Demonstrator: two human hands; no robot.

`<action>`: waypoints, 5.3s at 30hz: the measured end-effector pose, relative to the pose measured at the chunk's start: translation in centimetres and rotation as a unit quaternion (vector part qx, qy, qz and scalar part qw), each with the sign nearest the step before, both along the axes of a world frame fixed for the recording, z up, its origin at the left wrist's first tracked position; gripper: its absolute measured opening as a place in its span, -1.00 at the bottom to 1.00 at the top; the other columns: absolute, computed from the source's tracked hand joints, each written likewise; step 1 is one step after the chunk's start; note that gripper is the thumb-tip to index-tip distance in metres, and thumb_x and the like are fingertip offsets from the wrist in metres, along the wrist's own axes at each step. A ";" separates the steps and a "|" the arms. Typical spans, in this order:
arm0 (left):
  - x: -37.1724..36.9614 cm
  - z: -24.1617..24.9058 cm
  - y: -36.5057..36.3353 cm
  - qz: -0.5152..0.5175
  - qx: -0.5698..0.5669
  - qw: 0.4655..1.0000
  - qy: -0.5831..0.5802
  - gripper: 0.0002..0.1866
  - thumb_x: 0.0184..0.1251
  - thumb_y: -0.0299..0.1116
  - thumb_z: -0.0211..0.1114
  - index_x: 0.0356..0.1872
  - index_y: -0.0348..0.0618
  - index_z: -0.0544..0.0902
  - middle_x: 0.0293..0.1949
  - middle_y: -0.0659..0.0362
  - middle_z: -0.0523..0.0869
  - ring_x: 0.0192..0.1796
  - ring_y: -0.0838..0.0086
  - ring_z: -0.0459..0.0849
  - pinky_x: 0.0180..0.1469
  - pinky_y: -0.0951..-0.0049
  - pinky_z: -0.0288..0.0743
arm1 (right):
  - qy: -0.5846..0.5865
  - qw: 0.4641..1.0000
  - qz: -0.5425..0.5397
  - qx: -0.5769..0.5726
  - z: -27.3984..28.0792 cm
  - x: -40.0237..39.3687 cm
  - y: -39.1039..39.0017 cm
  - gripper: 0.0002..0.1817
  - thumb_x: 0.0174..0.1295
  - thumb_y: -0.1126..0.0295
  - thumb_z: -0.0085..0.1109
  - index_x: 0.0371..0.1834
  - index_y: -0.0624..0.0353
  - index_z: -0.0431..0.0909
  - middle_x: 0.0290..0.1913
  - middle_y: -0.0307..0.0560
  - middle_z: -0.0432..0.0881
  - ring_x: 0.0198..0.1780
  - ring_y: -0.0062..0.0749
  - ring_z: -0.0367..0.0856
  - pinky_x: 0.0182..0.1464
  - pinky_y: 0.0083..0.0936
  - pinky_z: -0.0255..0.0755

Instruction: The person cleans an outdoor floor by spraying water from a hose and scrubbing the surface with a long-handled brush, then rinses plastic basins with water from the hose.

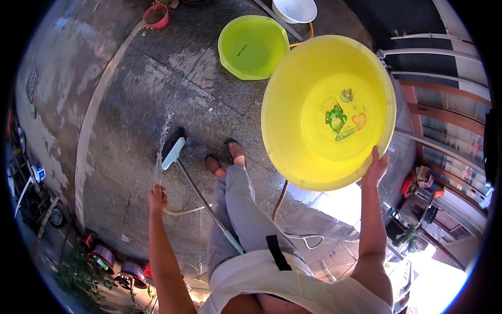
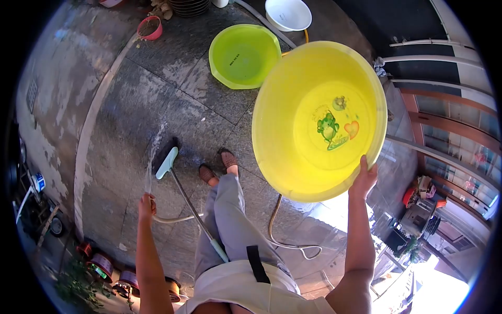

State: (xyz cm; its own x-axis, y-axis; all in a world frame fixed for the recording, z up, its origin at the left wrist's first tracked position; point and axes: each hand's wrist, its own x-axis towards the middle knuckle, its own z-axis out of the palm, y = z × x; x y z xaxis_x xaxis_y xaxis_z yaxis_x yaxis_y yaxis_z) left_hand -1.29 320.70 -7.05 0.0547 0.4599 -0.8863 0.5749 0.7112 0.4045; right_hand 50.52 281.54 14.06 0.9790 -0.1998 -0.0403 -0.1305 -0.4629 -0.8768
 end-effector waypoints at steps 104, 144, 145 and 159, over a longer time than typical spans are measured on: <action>1.9 -0.8 -3.3 -0.172 0.023 0.985 0.022 -0.59 0.39 -0.13 -0.11 -0.27 -0.30 0.56 -0.54 -0.03 0.53 -0.48 0.21 0.50 -0.34 0.23 0.34 | 0.243 0.852 0.365 -0.287 -27.2 -24.0 30.0 -0.32 -0.02 0.25 0.23 0.19 0.18 0.20 -0.21 0.35 0.62 -0.17 0.26 0.60 -0.05 -0.02 0.43; 2.1 -2.3 -3.3 -0.084 0.060 0.995 0.001 -0.53 0.42 -0.03 -0.10 -0.32 -0.26 0.56 -0.61 0.15 0.50 -0.56 0.41 0.48 -0.41 0.29 0.36 | 0.165 0.837 0.430 -0.296 -23.3 -12.5 29.0 -0.59 0.10 0.14 0.26 -0.14 0.24 0.53 -0.19 0.29 0.58 -0.08 0.15 0.58 -0.05 -0.13 0.43; 2.1 -2.5 -3.3 -0.068 0.058 0.996 -0.011 -0.53 0.42 -0.02 -0.10 -0.32 -0.25 0.56 -0.62 0.17 0.48 -0.56 0.43 0.46 -0.42 0.30 0.35 | 0.143 0.836 0.430 -0.310 -22.6 -12.5 30.1 -0.58 0.10 0.14 0.26 -0.12 0.23 0.52 -0.14 0.30 0.57 -0.06 0.17 0.57 -0.04 -0.12 0.43; 0.5 -1.9 -3.4 0.013 0.013 0.999 -0.043 -0.68 0.41 -0.12 -0.10 -0.35 -0.16 0.44 -0.74 0.31 0.25 -0.75 0.62 0.13 -0.69 0.46 -0.01 | -0.268 0.782 0.400 -0.397 -20.5 -7.9 36.5 -0.76 0.11 0.25 0.28 -0.32 0.07 0.43 0.28 0.20 0.37 -0.47 -0.16 0.67 -0.55 -0.38 0.59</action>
State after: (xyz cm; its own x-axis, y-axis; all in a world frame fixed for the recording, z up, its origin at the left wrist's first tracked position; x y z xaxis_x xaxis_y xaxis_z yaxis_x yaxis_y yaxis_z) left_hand -0.84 317.28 -8.92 0.1169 0.4856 -0.8663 0.5184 0.7142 0.4703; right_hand 42.63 318.06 -6.41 0.6369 0.7310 0.2448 0.7667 -0.6339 -0.1019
